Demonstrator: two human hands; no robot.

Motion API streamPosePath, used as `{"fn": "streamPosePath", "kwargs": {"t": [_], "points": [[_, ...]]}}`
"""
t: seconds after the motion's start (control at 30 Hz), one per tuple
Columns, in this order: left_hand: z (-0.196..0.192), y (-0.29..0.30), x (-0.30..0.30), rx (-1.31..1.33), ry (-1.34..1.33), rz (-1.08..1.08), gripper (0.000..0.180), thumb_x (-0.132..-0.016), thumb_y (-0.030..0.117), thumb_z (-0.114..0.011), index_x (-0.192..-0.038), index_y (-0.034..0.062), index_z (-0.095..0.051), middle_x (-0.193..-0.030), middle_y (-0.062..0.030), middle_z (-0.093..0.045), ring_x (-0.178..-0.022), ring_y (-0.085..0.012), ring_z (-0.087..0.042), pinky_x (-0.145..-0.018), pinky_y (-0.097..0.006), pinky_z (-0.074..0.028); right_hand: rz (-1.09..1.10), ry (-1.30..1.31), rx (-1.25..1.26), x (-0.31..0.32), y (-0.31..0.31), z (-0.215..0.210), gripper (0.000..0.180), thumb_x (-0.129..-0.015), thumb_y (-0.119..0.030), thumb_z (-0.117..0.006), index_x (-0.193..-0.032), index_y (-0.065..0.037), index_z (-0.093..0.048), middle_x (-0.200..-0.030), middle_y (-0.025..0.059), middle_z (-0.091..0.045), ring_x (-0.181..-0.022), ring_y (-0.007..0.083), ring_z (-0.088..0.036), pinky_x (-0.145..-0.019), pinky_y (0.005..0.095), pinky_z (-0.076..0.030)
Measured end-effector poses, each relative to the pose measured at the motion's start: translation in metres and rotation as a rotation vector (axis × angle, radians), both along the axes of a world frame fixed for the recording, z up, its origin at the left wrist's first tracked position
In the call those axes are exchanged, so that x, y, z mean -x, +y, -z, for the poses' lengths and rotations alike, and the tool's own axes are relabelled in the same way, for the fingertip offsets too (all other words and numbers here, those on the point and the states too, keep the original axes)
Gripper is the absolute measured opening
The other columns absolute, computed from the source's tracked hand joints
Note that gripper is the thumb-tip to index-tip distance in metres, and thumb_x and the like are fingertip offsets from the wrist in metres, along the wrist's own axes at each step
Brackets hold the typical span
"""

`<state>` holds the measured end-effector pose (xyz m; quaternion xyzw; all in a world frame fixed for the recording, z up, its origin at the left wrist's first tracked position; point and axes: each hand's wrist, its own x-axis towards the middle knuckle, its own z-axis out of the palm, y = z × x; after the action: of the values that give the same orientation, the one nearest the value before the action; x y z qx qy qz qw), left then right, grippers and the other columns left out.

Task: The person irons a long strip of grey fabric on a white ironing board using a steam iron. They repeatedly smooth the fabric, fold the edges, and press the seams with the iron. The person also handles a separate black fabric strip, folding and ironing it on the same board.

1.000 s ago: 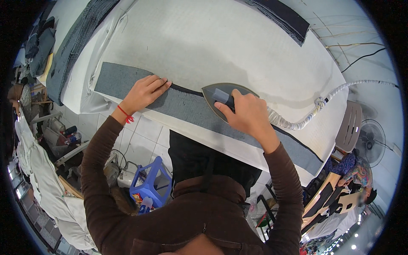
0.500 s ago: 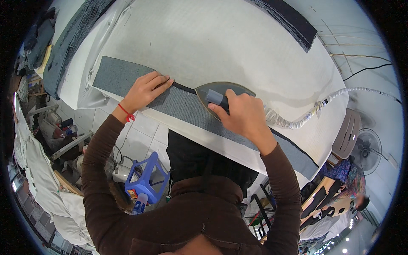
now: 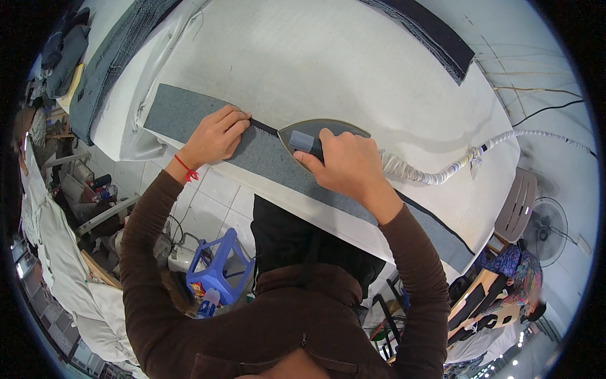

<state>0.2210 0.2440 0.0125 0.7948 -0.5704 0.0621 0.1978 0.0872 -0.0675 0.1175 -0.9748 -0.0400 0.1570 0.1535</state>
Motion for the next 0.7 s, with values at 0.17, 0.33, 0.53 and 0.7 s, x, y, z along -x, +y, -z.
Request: {"fn": "streamPosePath", "kwargs": {"t": [0.17,0.33,0.53,0.7], "points": [[0.003,0.005,-0.002,-0.117,0.048,-0.065,0.036,-0.093,0.002,-0.075,-0.129,0.0007,-0.075,-0.130,-0.0124,-0.072,-0.120,-0.0303,-0.070,-0.101,-0.040,-0.063,-0.017,-0.023,-0.002,-0.005,0.008,0.003,0.063,-0.105,-0.062,-0.072,-0.091,0.000,-0.075,-0.067,0.0190,-0.073,-0.059,0.0386,-0.074,-0.058,0.0475,-0.059],[-0.001,0.020,-0.023,-0.029,-0.131,-0.059,0.037,-0.095,0.006,-0.074,-0.132,0.0026,-0.073,-0.134,-0.0111,-0.072,-0.129,-0.0287,-0.070,-0.107,-0.039,-0.062,-0.043,-0.037,0.006,-0.012,0.016,0.005,0.061,-0.105,-0.060,-0.074,-0.091,-0.001,-0.073,-0.065,0.0181,-0.071,-0.058,0.0382,-0.073,-0.056,0.0472,-0.057],[-0.006,0.039,-0.041,-0.146,0.016,-0.010,0.033,-0.096,0.007,-0.075,-0.129,0.0040,-0.072,-0.141,-0.0117,-0.070,-0.131,-0.0284,-0.070,-0.110,-0.039,-0.064,-0.042,-0.044,-0.008,-0.019,0.023,0.005,0.061,-0.104,-0.060,-0.075,-0.091,0.000,-0.074,-0.064,0.0184,-0.071,-0.057,0.0391,-0.074,-0.055,0.0471,-0.058],[-0.011,0.049,-0.053,-0.219,-0.045,0.018,0.032,-0.098,0.009,-0.075,-0.129,0.0054,-0.070,-0.138,-0.0114,-0.069,-0.128,-0.0285,-0.070,-0.103,-0.036,-0.066,-0.039,0.002,-0.001,-0.026,0.028,0.003,0.061,-0.104,-0.060,-0.075,-0.093,0.000,-0.074,-0.065,0.0187,-0.072,-0.058,0.0396,-0.074,-0.056,0.0473,-0.059]]}}
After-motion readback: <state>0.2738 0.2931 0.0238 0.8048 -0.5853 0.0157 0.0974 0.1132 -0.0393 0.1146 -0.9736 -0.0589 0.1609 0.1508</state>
